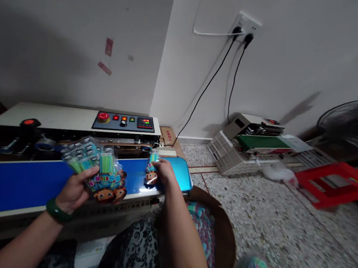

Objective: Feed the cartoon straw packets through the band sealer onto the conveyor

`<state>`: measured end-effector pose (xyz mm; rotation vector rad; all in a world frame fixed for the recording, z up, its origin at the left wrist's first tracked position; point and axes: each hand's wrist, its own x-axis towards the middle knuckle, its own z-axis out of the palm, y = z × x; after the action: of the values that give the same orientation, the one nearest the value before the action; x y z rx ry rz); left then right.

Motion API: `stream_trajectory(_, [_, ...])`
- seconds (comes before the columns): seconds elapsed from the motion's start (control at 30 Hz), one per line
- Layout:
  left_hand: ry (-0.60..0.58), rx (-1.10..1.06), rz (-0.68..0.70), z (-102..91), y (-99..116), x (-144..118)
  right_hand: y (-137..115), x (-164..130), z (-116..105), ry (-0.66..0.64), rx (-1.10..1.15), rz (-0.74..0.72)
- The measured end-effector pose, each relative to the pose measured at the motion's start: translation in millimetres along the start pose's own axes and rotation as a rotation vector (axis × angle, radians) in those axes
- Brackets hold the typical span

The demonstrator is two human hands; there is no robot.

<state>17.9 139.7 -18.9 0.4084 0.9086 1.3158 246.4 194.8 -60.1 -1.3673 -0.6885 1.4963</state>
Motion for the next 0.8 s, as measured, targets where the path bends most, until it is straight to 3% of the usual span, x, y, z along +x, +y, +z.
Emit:
stream_trajectory(0.13, [-0.016, 0.004, 0.012, 0.5, -4, 2, -5, 4, 18, 0.027, -0.067, -0.048])
stream_trajectory(0.23, [-0.031, 0.03, 0.058, 1.0, -7, 4, -6, -16, 37, 0.061, -0.111, -0.242])
stream_trajectory(0.33, [-0.073, 0.084, 0.081, 1.4, -10, 5, -1, -47, 58, -0.169, -0.255, -0.448])
stream_trajectory(0.4, [-0.081, 0.098, 0.086, 2.3, -11, 5, 4, -62, 69, -0.267, -0.289, -0.489])
stream_trajectory(0.57, [-0.053, 0.093, 0.069, 4.8, -11, 3, 14, -65, 74, -0.145, -0.093, -0.508])
stream_trajectory(0.8, [-0.041, 0.136, 0.137, 7.2, -17, 3, 17, -66, 68, -0.045, -0.08, -0.584])
